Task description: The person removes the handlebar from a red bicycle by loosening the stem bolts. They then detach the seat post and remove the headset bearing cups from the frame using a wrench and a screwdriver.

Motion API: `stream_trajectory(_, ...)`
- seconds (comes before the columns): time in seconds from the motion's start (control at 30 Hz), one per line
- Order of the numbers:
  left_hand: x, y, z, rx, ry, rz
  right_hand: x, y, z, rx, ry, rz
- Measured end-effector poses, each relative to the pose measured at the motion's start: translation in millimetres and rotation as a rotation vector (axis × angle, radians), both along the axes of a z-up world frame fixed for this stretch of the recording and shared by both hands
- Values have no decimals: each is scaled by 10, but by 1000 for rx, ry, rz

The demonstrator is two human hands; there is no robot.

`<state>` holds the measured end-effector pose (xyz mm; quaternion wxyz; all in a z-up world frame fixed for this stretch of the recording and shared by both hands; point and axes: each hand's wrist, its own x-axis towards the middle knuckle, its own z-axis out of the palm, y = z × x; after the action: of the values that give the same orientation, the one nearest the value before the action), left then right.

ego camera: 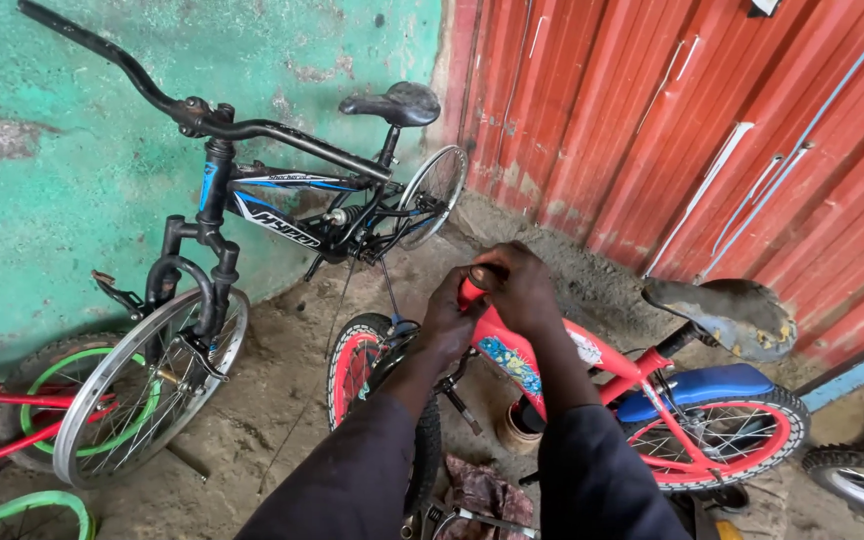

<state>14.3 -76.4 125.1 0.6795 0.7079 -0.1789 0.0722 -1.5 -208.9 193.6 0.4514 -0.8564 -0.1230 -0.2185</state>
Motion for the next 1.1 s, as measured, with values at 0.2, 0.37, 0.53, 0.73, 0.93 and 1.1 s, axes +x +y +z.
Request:
stream_trajectory(0.2, 98, -3, -113, -18, -13, -3, -15, 17, -24, -34, -77, 29)
stream_trajectory(0.37, -45, 7, 42, -11, -7, 8, 104, -50, -153, -128, -94, -190)
stream_trajectory(0.53, 33, -8, -67, -62, -37, -15, -122, -41, 136, 126, 21, 191)
stream_trajectory(0.73, -98, 20, 120, -88, -11, -10, 159, -59, -215, 56, 67, -142)
stream_trajectory(0.93, -12, 13, -13, -45, -33, -14, -160, -36, 220, 134, -72, 130)
stream_trajectory(1.1, -56, 26, 37, -42, -44, -14, 185, -75, -218, -55, 3, -209)
